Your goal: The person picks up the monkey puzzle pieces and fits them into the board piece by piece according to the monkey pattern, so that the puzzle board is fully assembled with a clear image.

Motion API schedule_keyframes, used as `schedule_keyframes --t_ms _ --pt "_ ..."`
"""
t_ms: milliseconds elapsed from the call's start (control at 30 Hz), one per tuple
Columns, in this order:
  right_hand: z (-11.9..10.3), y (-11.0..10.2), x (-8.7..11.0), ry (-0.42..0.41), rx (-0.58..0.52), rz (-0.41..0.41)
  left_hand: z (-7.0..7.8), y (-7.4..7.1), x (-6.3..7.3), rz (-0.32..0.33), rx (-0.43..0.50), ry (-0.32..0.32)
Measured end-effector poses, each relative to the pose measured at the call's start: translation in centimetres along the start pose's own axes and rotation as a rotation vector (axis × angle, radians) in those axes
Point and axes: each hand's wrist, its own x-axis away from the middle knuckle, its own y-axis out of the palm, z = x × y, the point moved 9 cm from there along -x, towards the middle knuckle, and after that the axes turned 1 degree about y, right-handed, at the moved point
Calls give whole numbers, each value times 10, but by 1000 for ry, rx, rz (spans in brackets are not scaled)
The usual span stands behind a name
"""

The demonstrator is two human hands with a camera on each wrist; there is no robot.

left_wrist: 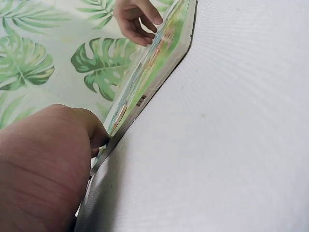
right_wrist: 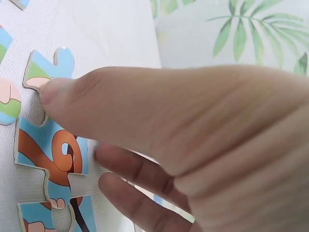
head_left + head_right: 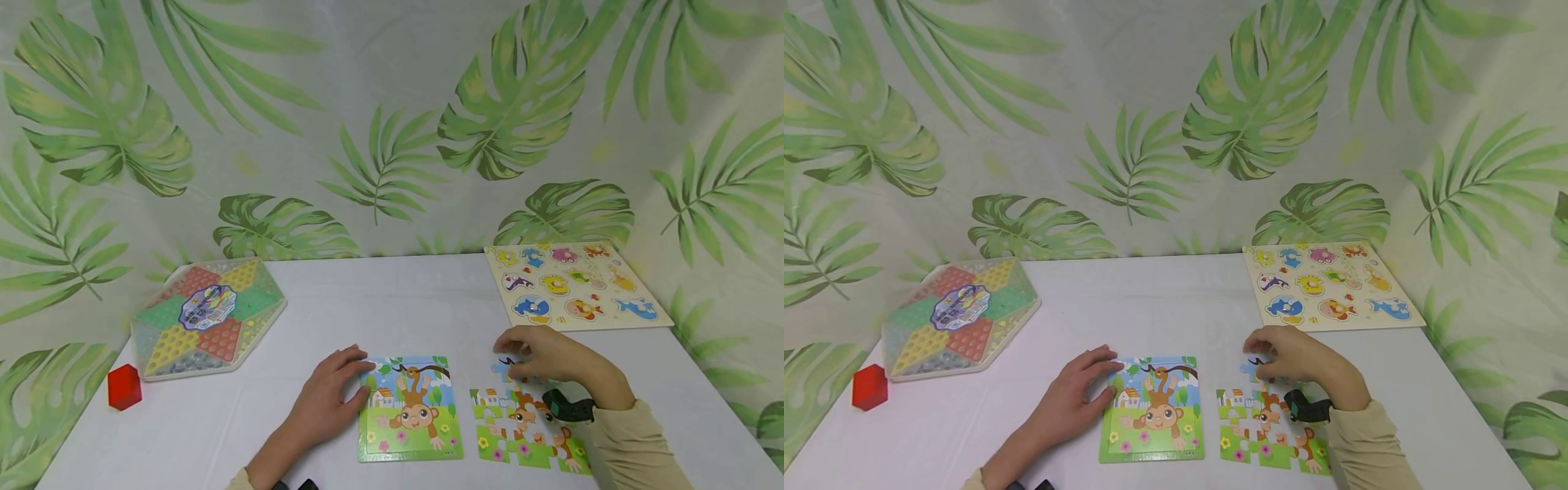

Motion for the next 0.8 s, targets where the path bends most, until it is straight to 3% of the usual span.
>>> schedule_keyframes --t_ms 800 --pt "1 2 0 -47 -17 -13 -5 2 2 -12 18 -22"
